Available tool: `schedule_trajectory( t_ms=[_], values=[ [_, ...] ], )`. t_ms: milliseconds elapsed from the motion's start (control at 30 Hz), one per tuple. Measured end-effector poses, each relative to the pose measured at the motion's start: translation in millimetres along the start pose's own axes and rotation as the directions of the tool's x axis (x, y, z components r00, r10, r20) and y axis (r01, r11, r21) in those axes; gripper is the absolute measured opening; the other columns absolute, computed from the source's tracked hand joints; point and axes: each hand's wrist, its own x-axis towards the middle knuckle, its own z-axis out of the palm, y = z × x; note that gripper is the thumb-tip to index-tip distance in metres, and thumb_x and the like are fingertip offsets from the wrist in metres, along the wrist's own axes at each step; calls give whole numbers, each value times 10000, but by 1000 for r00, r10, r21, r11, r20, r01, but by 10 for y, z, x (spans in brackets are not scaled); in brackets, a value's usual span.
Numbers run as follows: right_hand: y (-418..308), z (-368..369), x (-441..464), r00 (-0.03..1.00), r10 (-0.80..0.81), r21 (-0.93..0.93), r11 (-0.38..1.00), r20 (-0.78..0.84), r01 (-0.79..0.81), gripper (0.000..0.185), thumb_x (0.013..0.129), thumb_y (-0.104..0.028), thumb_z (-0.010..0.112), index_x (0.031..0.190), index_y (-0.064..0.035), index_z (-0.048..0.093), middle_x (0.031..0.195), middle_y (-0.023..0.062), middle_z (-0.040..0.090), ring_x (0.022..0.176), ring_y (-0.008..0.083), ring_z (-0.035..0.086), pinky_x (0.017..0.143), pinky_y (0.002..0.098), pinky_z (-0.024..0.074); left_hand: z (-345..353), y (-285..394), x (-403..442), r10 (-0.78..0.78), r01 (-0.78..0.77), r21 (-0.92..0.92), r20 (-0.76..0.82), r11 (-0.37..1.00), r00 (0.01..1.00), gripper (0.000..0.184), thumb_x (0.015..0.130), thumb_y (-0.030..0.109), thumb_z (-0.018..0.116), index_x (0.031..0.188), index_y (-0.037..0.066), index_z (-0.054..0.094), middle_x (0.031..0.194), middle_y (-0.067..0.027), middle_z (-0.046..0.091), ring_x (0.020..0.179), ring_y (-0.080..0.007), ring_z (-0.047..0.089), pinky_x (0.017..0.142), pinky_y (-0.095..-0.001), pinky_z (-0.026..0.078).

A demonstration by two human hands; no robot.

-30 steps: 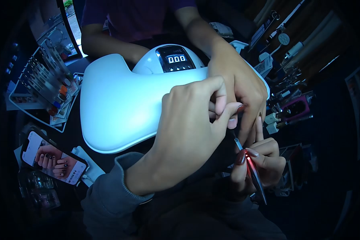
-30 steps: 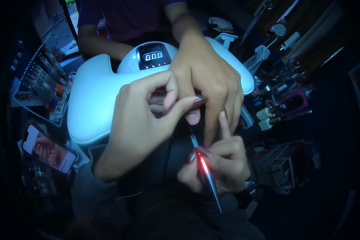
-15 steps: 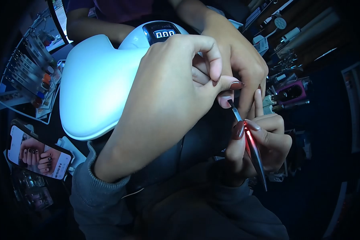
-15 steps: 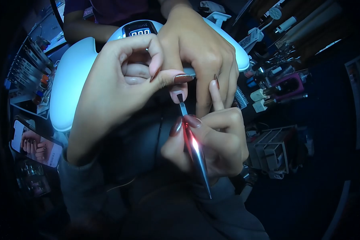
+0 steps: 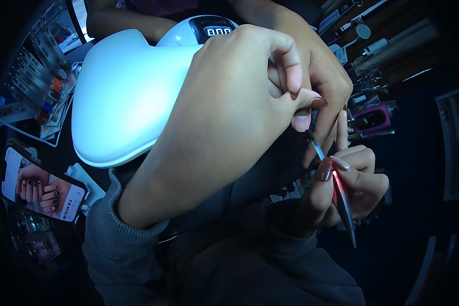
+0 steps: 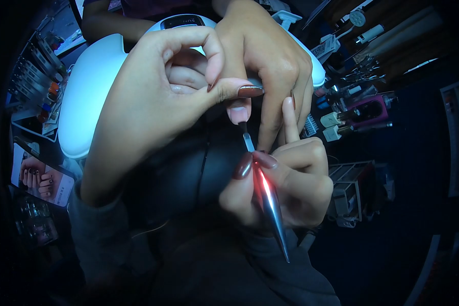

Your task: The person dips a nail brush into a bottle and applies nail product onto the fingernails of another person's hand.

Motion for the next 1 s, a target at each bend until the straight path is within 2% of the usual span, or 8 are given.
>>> schedule_trajectory(
  t_ms=[167,200,533,633,700,833,900,1000],
  values=[
    [1,102,27,999,-37,-93,995,-26,34,160,623,13,513,722,-15,390,534,54,409,512,103,447,846,588,276,38,-18,-8,34,-35,-27,-33,999,999,245,696,55,631,610,32,404,489,56,378,438,56,304,388,-112,201],
    [-4,108,11,997,2,-74,997,-76,-7,191,555,10,581,675,-43,443,582,37,442,538,129,464,846,503,349,37,1,-12,2,-2,-9,-26,1000,1000,243,695,54,632,611,30,406,491,55,379,438,55,311,388,-109,209],
    [-75,77,35,999,-18,-50,999,-34,17,172,648,24,535,734,-22,393,548,69,410,505,108,423,833,618,262,-40,112,18,11,-18,67,94,998,996,241,694,45,630,611,30,404,480,44,417,442,52,368,386,-95,237],
    [-58,124,35,1000,-23,-114,993,-2,23,167,610,23,516,715,-17,393,541,68,406,502,112,417,842,617,244,-11,17,32,-39,51,-112,102,992,994,237,695,44,627,614,32,405,480,36,435,443,51,390,386,-90,247],
    [-26,130,20,998,-50,-121,992,-40,45,158,581,17,495,693,-16,389,529,66,400,493,114,411,849,614,234,36,-167,68,170,-144,-441,18,886,985,241,695,50,629,610,38,404,470,46,418,429,56,355,382,-95,234],
    [9,9,-9,999,-24,-7,1000,33,24,173,682,-11,550,716,-32,381,552,61,419,512,100,444,855,609,241,-10,-16,13,135,-136,-58,-19,989,991,249,694,59,632,604,44,401,472,50,409,421,56,329,377,-102,227],
    [2,7,9,999,37,88,995,-9,-36,165,718,-39,544,732,-33,380,556,60,424,517,101,457,859,604,246,-53,109,15,20,-32,112,100,993,995,252,695,68,634,609,47,397,481,41,435,445,48,403,390,-94,256],
    [19,73,7,996,37,87,996,-84,-30,155,716,-33,538,731,-40,384,564,59,429,512,101,456,866,590,251,-3,-7,15,35,-35,-1,-3,999,999,247,700,62,628,614,48,396,491,41,438,454,48,409,396,-93,254]
  ],
)
